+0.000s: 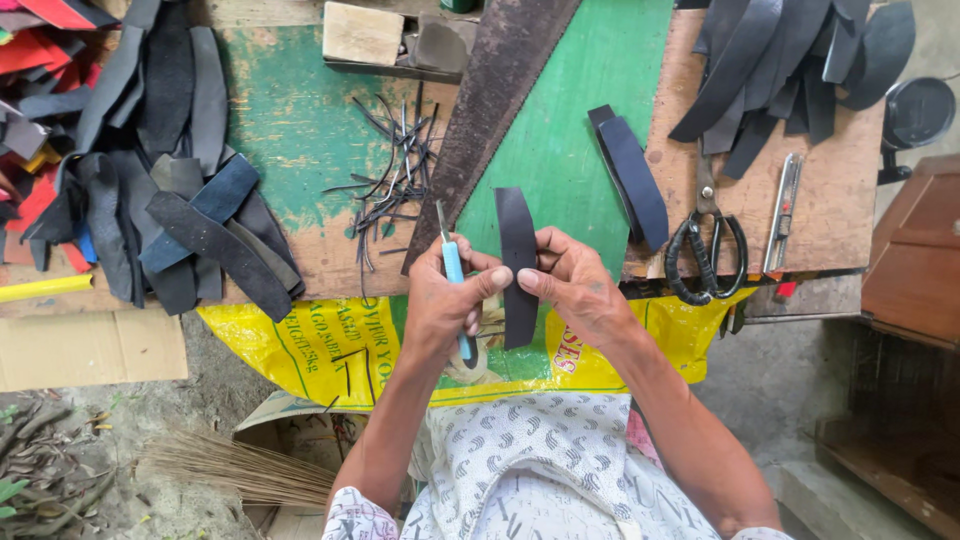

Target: The person uses a utility knife to cut black rubber strips on a green cutting board. They repeatedly position the strips, cut them into smaller pieces, and set the cut pieces aside on the table.

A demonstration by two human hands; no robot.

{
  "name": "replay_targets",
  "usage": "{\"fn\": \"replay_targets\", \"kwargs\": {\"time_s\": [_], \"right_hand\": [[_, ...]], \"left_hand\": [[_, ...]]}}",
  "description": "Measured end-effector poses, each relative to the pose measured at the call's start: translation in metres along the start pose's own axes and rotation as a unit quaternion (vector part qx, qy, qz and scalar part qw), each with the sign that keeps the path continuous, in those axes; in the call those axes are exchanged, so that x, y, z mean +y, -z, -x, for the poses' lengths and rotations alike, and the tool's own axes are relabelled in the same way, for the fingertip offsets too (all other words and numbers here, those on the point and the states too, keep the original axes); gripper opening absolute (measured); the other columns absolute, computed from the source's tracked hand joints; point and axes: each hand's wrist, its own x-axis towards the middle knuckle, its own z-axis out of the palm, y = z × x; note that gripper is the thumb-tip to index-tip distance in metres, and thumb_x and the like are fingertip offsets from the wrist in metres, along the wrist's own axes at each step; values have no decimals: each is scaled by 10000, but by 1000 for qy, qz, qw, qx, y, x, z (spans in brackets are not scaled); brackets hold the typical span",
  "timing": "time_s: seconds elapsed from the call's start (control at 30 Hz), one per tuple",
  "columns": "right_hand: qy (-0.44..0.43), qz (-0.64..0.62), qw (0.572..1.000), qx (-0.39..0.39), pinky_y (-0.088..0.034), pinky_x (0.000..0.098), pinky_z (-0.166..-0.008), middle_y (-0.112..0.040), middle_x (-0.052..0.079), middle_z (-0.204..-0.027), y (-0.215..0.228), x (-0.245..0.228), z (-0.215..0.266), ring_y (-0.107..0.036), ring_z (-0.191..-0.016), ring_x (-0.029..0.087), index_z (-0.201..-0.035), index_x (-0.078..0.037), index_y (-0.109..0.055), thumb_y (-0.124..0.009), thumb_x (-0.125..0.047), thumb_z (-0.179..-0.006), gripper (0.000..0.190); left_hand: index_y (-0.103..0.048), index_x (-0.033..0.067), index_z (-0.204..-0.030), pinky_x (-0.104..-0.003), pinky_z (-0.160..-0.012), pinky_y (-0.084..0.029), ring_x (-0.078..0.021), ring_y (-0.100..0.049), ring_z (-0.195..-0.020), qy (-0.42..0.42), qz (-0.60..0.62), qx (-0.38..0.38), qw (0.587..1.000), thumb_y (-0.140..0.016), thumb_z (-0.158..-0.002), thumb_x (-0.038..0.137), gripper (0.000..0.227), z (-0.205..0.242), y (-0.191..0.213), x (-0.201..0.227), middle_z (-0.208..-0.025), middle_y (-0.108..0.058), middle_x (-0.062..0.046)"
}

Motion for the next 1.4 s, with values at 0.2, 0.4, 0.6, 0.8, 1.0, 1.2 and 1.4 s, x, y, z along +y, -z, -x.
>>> {"fn": "replay_targets", "kwargs": {"time_s": [0.2,0.4,0.6,0.8,1.0,1.2,1.4], "right_hand": [[-39,-72,996,-28,-543,311,-905,-673,58,-1090,8,3,-3,-658,-991,123,-1242,-17,-568,-775,-109,-925,390],[54,37,994,82,-543,295,-929,-677,43,-1125,33,-27,0,-648,-1022,122,-1259,-7,-584,-737,-58,-932,365],[243,290,902,209,-504,282,-895,-659,49,-1128,113,-160,1,-610,-988,123,-1395,-10,-612,-671,-70,-1072,334],[119,532,784,296,-534,298,-712,-697,93,-895,103,-118,-2,-654,-775,158,-1205,-36,-687,-707,-154,-1001,237],[230,663,658,275,-505,410,-843,-643,190,-1044,85,-55,-9,-615,-969,343,-1167,34,-630,-817,-48,-771,445],[88,423,852,297,-495,311,-654,-700,109,-863,93,-62,-5,-609,-720,142,-1056,28,-666,-786,-68,-939,194],[111,328,921,177,-555,305,-699,-717,81,-974,60,-33,-22,-681,-784,153,-1235,-22,-674,-719,-50,-938,302]], "left_hand": [[-502,72,-1010,-217,-308,-328,-55,-458,-389,66,111,-36,991,-809,-816,-17,374,-10,7,-11,-820,-708,-109],[-517,89,-1027,-219,-316,-322,-50,-445,-396,7,53,41,998,-701,-919,83,213,-9,16,-9,-766,-667,-61],[-619,51,-1126,-242,-463,-401,-74,-500,-545,-107,-127,124,978,-701,-974,150,199,-6,45,-2,-792,-637,-50],[-657,-26,-1129,-391,-715,-482,-276,-607,-818,-313,-510,199,776,-769,-980,189,285,3,51,6,-937,-606,-143],[-661,-3,-1024,-401,-630,-455,-249,-522,-655,-212,-508,155,820,-788,-930,185,245,4,48,6,-769,-573,-106],[-725,7,-1004,-287,-492,-366,-83,-453,-574,-114,-370,135,912,-788,-950,195,206,2,57,25,-683,-576,-1],[-716,-33,-1106,-211,-371,-341,-35,-464,-432,-70,-163,108,978,-720,-952,176,259,11,59,56,-693,-647,-20]]}}
